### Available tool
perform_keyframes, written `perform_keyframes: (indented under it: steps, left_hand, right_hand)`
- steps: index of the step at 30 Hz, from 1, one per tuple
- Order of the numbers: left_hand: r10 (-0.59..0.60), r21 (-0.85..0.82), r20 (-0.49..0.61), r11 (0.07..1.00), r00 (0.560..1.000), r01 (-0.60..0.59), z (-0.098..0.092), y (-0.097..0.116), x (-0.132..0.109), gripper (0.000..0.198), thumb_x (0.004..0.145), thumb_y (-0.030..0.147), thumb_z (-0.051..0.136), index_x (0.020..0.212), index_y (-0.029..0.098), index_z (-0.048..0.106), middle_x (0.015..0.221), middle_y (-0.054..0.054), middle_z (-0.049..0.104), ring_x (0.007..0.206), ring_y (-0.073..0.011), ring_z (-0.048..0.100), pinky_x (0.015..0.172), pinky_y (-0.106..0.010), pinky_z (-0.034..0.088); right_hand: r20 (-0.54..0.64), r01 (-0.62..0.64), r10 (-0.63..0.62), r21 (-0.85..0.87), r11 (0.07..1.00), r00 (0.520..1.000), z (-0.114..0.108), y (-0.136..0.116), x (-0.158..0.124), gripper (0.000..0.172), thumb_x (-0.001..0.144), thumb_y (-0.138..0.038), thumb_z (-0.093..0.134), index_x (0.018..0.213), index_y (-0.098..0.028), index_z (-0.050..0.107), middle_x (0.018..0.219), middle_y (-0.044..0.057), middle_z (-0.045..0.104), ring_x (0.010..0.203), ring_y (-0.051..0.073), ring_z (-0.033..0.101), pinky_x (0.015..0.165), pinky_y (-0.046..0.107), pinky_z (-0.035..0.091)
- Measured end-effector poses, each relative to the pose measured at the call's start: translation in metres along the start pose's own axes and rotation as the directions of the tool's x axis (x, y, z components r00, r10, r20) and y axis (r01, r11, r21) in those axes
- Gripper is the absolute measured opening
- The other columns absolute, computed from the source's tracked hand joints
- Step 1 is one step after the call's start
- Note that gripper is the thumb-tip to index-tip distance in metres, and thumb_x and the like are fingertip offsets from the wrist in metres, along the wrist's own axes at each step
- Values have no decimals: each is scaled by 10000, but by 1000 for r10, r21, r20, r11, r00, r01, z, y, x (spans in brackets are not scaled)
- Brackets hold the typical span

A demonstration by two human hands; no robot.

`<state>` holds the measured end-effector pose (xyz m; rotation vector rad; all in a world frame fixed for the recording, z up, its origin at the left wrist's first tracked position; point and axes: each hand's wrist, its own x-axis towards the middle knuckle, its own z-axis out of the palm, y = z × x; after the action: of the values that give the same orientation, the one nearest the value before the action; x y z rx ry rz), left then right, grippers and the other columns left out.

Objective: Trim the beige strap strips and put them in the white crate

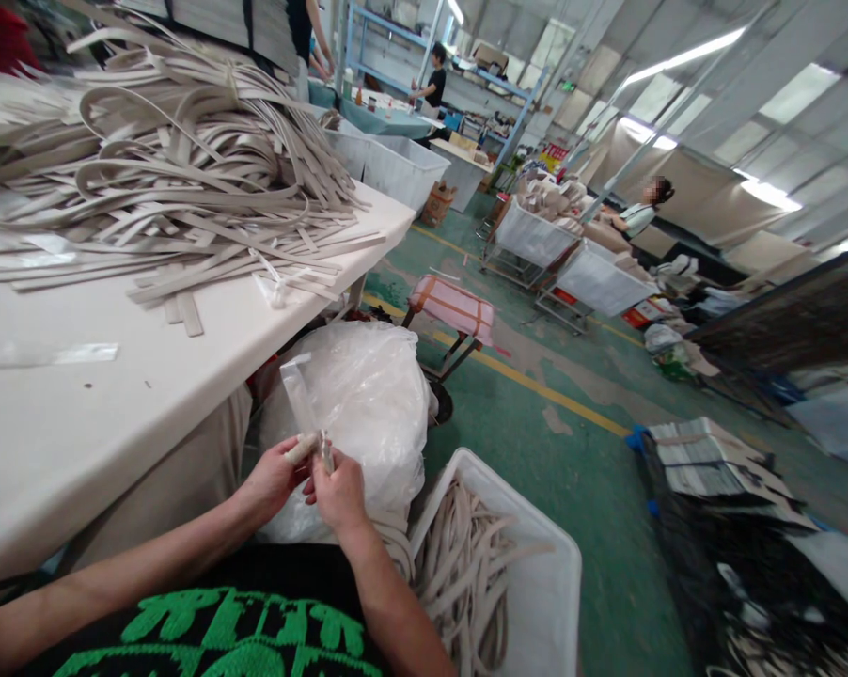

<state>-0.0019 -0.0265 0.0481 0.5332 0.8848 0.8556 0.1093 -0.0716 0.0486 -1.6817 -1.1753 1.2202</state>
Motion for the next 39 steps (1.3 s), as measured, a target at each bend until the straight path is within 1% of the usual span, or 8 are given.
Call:
perform_keyframes:
  steps: [3, 7, 12, 18, 26, 32, 36, 39]
  left_hand:
    - [-3, -1, 16, 1000, 1000, 3, -4, 5, 2, 432, 626, 490, 823, 796, 106, 723, 561, -25, 628, 434, -125, 524, 470, -261, 436]
    - [96, -68, -216, 991, 972, -113, -10, 24, 14, 449, 522, 419, 886, 819, 113, 743, 780, -85, 727, 657, -152, 632, 588, -234, 485]
    - [-28, -63, -108, 998, 994, 21, -8, 17, 6, 426, 518, 359, 885, 822, 97, 743, 635, -62, 684, 485, -121, 536, 485, -247, 418]
    - [-21, -81, -174, 997, 984, 7, -14, 17, 1, 415, 540, 387, 878, 782, 84, 729, 746, -105, 724, 636, -173, 643, 621, -273, 509]
    - [-98, -59, 84, 993, 992, 103, -8, 8, -11, 400, 647, 486, 815, 649, 114, 668, 457, 9, 510, 394, -107, 435, 393, -251, 363]
    - [48, -102, -204, 992, 978, -70, -13, 25, 0, 366, 580, 367, 871, 797, 111, 726, 709, -64, 706, 643, -153, 634, 607, -240, 494]
    - [-39, -33, -51, 999, 998, 37, -16, 15, -4, 382, 587, 441, 865, 693, 112, 704, 608, -40, 661, 527, -128, 567, 567, -255, 474]
    - [27, -44, -118, 999, 993, -32, -16, 19, -1, 404, 552, 444, 884, 730, 120, 720, 680, -42, 689, 602, -122, 592, 631, -232, 482]
  right_hand:
    - [10, -6, 6, 11, 1000, 1000, 0, 0, -2, 432, 895, -568, 486, 758, -173, 593, 497, -20, 579, 380, 106, 555, 392, 177, 413]
    - [52, -57, 56, 13, 998, 997, 3, 1, -10, 414, 871, -561, 506, 776, -170, 604, 472, -31, 559, 366, 104, 538, 389, 177, 397]
    - [36, -47, 45, 38, 998, 998, 5, 0, -10, 451, 862, -601, 497, 777, -170, 597, 482, -28, 564, 373, 105, 535, 400, 185, 405]
    - [120, -9, 5, 34, 999, 993, 2, -2, -10, 417, 902, -561, 490, 830, -164, 597, 618, 6, 663, 415, 98, 578, 430, 179, 412]
    - [16, 86, -87, 30, 996, 996, 9, -7, 1, 340, 915, -492, 498, 758, -196, 557, 543, -25, 589, 403, 106, 549, 413, 194, 438]
    - [27, 35, -35, 28, 999, 999, 7, -5, -3, 330, 902, -487, 519, 747, -197, 547, 535, -28, 586, 393, 102, 547, 401, 188, 425]
    - [-16, 46, -46, 45, 998, 999, 6, -5, -2, 339, 904, -495, 507, 766, -191, 566, 526, -27, 581, 396, 109, 550, 407, 196, 441]
    - [-1, 41, -41, 49, 998, 999, 7, -4, -3, 326, 900, -474, 519, 744, -190, 555, 526, -26, 583, 390, 105, 549, 400, 188, 428]
